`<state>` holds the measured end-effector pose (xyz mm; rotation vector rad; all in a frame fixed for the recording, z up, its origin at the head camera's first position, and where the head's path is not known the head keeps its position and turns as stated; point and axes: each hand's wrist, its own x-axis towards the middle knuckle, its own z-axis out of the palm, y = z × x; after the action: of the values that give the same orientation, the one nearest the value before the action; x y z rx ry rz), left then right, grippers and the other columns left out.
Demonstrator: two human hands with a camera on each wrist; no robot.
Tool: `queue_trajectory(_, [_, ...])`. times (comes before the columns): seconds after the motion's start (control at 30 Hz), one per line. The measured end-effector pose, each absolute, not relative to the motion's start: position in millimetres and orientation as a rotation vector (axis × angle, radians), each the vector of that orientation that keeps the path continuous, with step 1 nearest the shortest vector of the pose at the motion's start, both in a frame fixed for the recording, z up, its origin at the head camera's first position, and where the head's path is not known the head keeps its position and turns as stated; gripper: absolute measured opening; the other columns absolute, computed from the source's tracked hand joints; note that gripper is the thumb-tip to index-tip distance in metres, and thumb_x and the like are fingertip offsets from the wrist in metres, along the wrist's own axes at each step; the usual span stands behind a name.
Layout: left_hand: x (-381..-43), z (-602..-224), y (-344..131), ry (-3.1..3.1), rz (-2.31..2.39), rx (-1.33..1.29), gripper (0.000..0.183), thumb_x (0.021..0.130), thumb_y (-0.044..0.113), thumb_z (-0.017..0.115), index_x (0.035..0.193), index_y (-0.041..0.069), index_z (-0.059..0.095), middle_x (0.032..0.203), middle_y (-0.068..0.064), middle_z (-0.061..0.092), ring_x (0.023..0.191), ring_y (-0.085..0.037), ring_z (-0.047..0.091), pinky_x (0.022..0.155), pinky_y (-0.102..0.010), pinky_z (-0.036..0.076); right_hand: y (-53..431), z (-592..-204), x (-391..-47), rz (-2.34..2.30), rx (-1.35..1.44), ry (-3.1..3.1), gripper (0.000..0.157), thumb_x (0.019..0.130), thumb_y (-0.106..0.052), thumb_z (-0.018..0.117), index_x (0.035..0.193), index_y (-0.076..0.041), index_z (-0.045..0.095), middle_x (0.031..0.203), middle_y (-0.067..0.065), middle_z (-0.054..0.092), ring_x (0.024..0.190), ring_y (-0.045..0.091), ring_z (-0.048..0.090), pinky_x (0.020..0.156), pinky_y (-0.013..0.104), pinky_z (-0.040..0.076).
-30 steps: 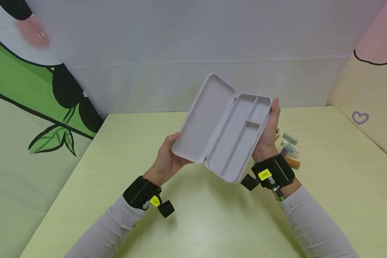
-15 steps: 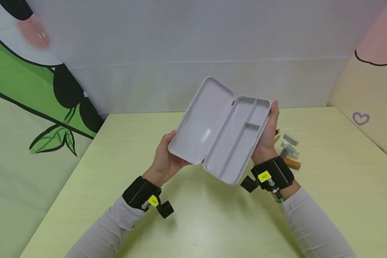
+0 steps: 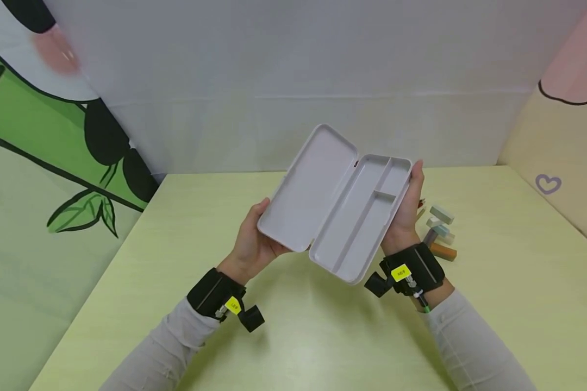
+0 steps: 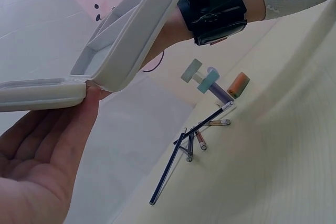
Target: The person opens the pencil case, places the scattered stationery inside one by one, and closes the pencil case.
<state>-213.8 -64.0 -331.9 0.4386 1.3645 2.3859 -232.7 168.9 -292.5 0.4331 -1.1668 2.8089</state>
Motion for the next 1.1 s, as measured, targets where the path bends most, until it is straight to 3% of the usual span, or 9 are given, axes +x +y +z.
queue_trajectory(0.23, [-213, -335, -68, 1.241, 2.367, 0.535, 0.060, 0.094, 0.056, 0.026, 0.139, 0.016, 0.032, 0.121, -0.008, 0.049, 0.107, -0.025, 0.051, 0.089, -0.038, 0.050, 169, -294, -236, 2.790, 0.379, -1.131, 0.059, 0.086, -0.068, 0.025, 0.099, -0.013, 0.043, 0.096, 0.000, 0.043, 0.091, 0.013, 0.042, 0.080, 0.027, 0.039])
queue_trajectory(0.37, [-212, -336, -68, 1.262, 2.335, 0.670, 0.054, 0.097, 0.043, 0.036, 0.140, 0.010, 0.031, 0.127, -0.010, 0.047, 0.114, -0.028, 0.047, 0.098, -0.038, 0.045, 171, -294, -238, 2.754, 0.314, -1.098, 0.057, 0.087, -0.067, 0.023, 0.093, -0.014, 0.041, 0.095, 0.000, 0.041, 0.090, 0.014, 0.041, 0.082, 0.028, 0.037])
queue_trajectory(0.53, [-211, -332, -65, 1.423, 2.345, 0.637, 0.049, 0.097, 0.031, 0.043, 0.136, 0.003, 0.037, 0.122, -0.010, 0.053, 0.112, -0.027, 0.050, 0.098, -0.037, 0.044, 173, -294, -241, 2.776, 0.265, -1.017, 0.057, 0.088, -0.067, 0.023, 0.091, -0.014, 0.041, 0.096, 0.001, 0.042, 0.091, 0.015, 0.043, 0.085, 0.030, 0.037])
queue_trajectory(0.7, [-211, -329, -64, 1.482, 2.392, 0.496, 0.053, 0.097, 0.035, 0.040, 0.137, 0.001, 0.034, 0.120, -0.014, 0.053, 0.110, -0.027, 0.052, 0.096, -0.035, 0.046, 178, -300, -243, 2.897, 0.212, -0.969, 0.062, 0.084, -0.071, 0.032, 0.108, -0.015, 0.046, 0.114, 0.002, 0.045, 0.107, 0.017, 0.042, 0.096, 0.035, 0.031])
queue_trajectory(0.83, [-211, -330, -65, 1.471, 2.413, 0.431, 0.055, 0.096, 0.035, 0.041, 0.137, 0.001, 0.033, 0.121, -0.017, 0.050, 0.111, -0.027, 0.051, 0.095, -0.035, 0.046, 184, -307, -243, 3.003, 0.222, -0.926, 0.072, 0.080, -0.073, 0.037, 0.125, -0.016, 0.040, 0.128, 0.002, 0.038, 0.121, 0.018, 0.033, 0.104, 0.038, 0.024])
queue_trajectory(1.1, [-217, -330, -69, 1.531, 2.361, 0.432, 0.053, 0.097, 0.032, 0.041, 0.137, -0.002, 0.034, 0.119, -0.016, 0.051, 0.108, -0.027, 0.053, 0.094, -0.034, 0.047, 207, -319, -243, 3.249, 0.404, -0.644, 0.085, 0.078, -0.074, 0.040, 0.133, -0.009, 0.034, 0.128, 0.005, 0.041, 0.131, 0.020, 0.024, 0.111, 0.038, 0.017])
